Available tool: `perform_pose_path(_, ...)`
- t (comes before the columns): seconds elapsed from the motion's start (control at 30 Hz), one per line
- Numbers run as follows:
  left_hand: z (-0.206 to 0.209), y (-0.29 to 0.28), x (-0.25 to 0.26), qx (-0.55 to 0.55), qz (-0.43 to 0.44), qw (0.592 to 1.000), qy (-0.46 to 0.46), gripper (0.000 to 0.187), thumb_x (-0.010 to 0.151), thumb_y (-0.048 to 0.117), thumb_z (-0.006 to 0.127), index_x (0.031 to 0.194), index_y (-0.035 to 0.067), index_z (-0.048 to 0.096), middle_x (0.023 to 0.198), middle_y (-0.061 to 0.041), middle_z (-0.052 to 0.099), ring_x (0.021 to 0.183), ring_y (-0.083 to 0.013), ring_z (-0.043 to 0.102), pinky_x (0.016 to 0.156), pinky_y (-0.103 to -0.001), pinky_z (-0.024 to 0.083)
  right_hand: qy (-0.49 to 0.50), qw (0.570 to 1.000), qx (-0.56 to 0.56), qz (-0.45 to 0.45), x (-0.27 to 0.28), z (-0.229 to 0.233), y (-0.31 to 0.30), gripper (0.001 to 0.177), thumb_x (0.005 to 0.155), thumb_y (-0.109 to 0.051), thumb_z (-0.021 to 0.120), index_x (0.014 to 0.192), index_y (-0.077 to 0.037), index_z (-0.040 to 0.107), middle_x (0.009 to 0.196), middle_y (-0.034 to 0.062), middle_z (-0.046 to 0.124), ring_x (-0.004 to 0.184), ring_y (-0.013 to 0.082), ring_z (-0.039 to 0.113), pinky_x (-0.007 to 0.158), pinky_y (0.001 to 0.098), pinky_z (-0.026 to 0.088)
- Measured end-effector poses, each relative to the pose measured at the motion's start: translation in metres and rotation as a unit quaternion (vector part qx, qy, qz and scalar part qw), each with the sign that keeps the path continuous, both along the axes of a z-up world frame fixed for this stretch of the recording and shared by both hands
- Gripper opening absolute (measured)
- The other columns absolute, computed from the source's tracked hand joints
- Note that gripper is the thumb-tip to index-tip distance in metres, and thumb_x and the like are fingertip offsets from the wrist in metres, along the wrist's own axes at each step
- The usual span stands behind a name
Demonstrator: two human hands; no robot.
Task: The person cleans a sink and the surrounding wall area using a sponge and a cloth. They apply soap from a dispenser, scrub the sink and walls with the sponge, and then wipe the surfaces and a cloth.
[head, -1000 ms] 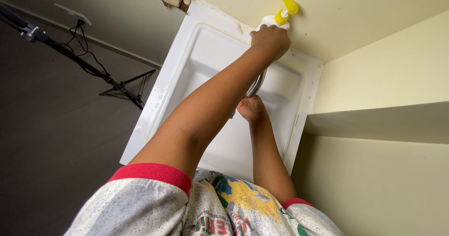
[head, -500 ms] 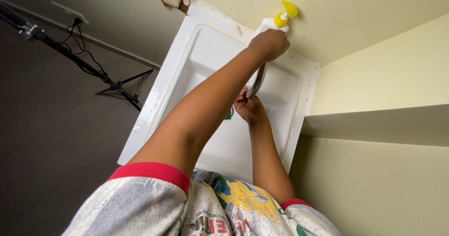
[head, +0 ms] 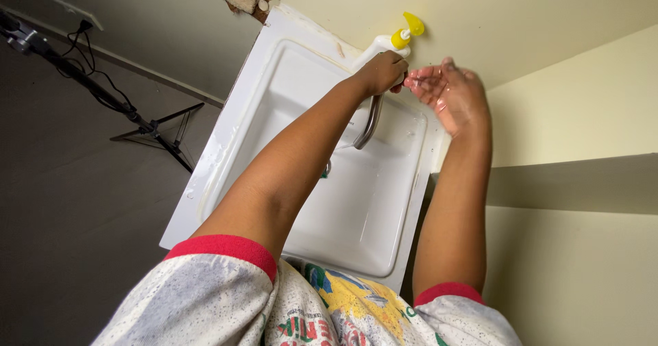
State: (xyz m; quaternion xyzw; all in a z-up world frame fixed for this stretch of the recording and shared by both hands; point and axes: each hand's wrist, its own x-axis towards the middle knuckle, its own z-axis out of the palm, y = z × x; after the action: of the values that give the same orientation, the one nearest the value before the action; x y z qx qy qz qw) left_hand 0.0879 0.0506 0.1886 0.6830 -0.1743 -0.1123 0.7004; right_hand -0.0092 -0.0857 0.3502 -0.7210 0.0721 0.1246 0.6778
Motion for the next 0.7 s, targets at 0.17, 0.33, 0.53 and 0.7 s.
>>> perform_pose_path(0.17,-0.046,-0.023,0.034,0.04,0.079,0.953,-0.289,0.05,0.098,0.04,0.032,0.08,0.006,0.064,0.076,-0.008,0.07,0.067,-0.0236,0.068,0.063,-0.036,0.055,-0.012,0.959,-0.272,0.081,-0.004,0.059,0.052,0.047,0.111,-0.031,0.037,0.097,0.003,0.066,0.096,0.0165,0.075,0.087,0.0233,0.077,0.079,0.031,0.062)
perform_pose_path(0.33,-0.014,-0.009,0.003,-0.074,-0.007,0.994,0.081,0.037,0.097,0.033,0.052,0.083,0.002,0.066,0.073,-0.01,0.068,0.064,-0.021,0.067,0.065,-0.038,0.055,-0.075,0.942,-0.327,0.03,-0.003,0.011,0.028,0.041,0.11,-0.031,0.041,0.099,-0.002,0.068,0.095,0.0088,0.075,0.086,0.0152,0.074,0.073,0.0281,0.057)
perform_pose_path(0.53,0.011,0.024,-0.065,-0.054,0.066,0.995,0.051,0.056,0.088,0.057,0.059,0.095,0.002,0.07,0.089,-0.014,0.072,0.085,-0.0212,0.067,0.077,-0.039,0.051,0.004,0.993,-0.09,-0.069,-0.02,-0.143,-0.002,0.033,0.111,-0.034,0.046,0.105,-0.005,0.061,0.092,0.0054,0.067,0.081,0.0146,0.064,0.071,0.0299,0.053)
perform_pose_path(0.7,-0.041,0.011,-0.122,0.136,0.307,0.927,-0.168,0.093,0.1,0.06,0.072,0.143,-0.017,0.042,0.133,-0.044,0.043,0.12,-0.0545,0.043,0.097,-0.051,0.043,0.18,0.958,0.171,-0.146,-0.054,-0.207,0.021,0.033,0.108,-0.029,0.042,0.127,-0.007,0.057,0.121,0.0058,0.065,0.101,0.015,0.065,0.088,0.033,0.056)
